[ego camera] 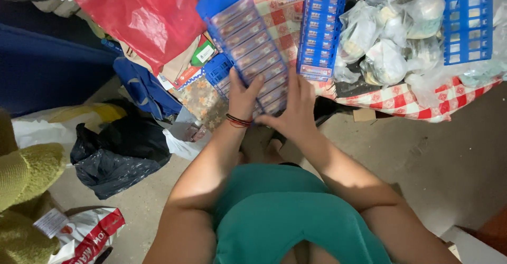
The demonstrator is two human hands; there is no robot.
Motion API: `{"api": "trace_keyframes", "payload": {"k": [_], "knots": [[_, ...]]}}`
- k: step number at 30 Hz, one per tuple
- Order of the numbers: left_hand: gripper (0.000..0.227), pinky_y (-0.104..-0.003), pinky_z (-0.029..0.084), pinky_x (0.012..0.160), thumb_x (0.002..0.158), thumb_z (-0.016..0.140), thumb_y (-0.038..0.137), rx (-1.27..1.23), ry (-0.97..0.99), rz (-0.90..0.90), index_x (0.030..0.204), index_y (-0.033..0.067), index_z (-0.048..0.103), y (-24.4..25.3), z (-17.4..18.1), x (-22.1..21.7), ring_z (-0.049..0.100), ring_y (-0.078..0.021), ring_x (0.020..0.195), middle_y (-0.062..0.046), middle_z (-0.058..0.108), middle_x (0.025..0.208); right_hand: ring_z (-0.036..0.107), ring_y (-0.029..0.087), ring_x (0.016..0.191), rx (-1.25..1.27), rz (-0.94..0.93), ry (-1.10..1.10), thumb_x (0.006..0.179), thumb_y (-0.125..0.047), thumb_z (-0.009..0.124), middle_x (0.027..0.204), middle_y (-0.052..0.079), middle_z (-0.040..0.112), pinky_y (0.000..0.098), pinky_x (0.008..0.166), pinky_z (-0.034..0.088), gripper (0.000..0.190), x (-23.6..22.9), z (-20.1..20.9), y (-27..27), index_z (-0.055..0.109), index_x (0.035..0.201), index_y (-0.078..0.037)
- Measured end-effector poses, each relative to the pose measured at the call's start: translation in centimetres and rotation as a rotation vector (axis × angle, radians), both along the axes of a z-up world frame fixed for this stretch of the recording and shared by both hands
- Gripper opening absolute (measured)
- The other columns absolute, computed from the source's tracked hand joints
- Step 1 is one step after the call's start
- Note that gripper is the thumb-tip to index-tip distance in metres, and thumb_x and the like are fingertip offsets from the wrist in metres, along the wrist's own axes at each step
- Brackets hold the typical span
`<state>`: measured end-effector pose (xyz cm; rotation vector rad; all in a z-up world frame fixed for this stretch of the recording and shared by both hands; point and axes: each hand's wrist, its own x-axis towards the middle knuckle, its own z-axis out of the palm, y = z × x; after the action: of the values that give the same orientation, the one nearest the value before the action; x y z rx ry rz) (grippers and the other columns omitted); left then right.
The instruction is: The person unpacks small wrapped items from a white cloth bag onto a table covered with a red and white checkered cloth. They then pick up blue plastic trays filled with small rectangular packages and arrange them on the table.
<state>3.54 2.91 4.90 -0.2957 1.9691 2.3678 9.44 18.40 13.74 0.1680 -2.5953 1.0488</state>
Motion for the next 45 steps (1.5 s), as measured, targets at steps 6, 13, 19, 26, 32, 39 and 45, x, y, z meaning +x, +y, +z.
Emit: {"api": "trace_keyframes", "payload": {"k": [6,13,19,26,32,39,45], "knots": [[0.078,-0.057,0.037,0.118,0.101,0.076,0.038,-0.070,-0.057,-0.285,0.157,0.0034,0.036,-2.0,3.2,2.1,0.044,-0.0419,0.144,-0.030,0.048,0.151,0.052,0.060,0.125,-0.253,0.153,-0.234,0.092,-0.059,0.077,0.133,0.038,0.053,0.0628,0.105,0.041,0.111,-5.3,0.1,1.6,0.020,0.161,0.005],[0.095,-0.056,0.047,0.093,0.094,0.068,0.059,-0.518,-0.150,-0.617,0.152,-0.0050,0.031,-1.7,7.5,5.8,0.060,-0.0449,0.114,-0.030,0.057,0.121,0.068,0.036,0.122,-0.575,-0.318,-0.703,0.062,-0.049,0.099,0.130,0.012,0.072,0.0506,0.104,0.052,0.101,-8.4,-1.7,-1.9,0.050,0.147,-0.028],[0.089,-0.037,0.053,0.054,0.095,0.070,0.053,-0.527,-0.216,-0.608,0.151,-0.0065,0.034,-3.2,4.6,6.9,0.072,-0.0308,0.070,-0.016,0.071,0.079,0.048,0.043,0.144,-0.416,-0.315,-0.749,0.066,-0.061,0.097,0.160,0.024,0.044,0.0500,0.122,0.039,0.129,-6.9,-1.6,-1.6,0.026,0.166,-0.021],[0.083,-0.063,0.036,0.119,0.092,0.077,0.033,-0.329,-0.242,-0.465,0.156,0.0002,0.036,-2.5,8.8,4.2,0.045,-0.0527,0.141,-0.038,0.050,0.148,0.024,0.045,0.155,-0.493,0.010,-0.735,0.108,-0.059,0.046,0.170,0.029,0.019,0.0512,0.132,0.016,0.080,-6.5,2.1,-1.6,0.016,0.167,-0.013],[0.081,-0.061,0.037,0.119,0.099,0.079,0.014,0.048,-0.058,-0.204,0.158,-0.0033,0.026,-5.2,-4.6,-2.0,0.047,-0.0402,0.139,-0.031,0.047,0.151,0.072,0.040,0.098,-0.110,-0.239,-0.400,0.098,-0.019,0.072,0.102,0.015,0.076,0.0519,0.082,0.057,0.024,-1.5,-4.6,5.9,0.072,0.122,-0.014],[0.067,-0.051,0.047,0.113,0.100,0.079,0.011,0.088,0.099,-0.279,0.157,0.0150,0.043,-1.4,-8.8,-11.9,0.055,-0.0278,0.130,-0.017,0.061,0.141,0.070,0.034,0.100,0.213,-0.424,-0.306,0.077,-0.032,0.093,0.105,0.005,0.066,0.0438,0.085,0.057,0.045,-2.8,-5.4,10.3,0.067,0.112,-0.021],[0.038,-0.036,0.057,0.094,0.092,0.089,0.030,-0.033,-0.043,-0.312,0.121,0.0202,0.067,1.6,-11.1,-15.6,0.067,-0.0121,0.099,0.000,0.074,0.106,0.067,0.039,0.095,0.407,-0.528,-0.089,0.042,-0.070,0.097,0.111,0.014,0.058,0.0463,0.083,0.056,0.108,-4.5,-7.8,7.9,0.055,0.121,-0.009]]}}
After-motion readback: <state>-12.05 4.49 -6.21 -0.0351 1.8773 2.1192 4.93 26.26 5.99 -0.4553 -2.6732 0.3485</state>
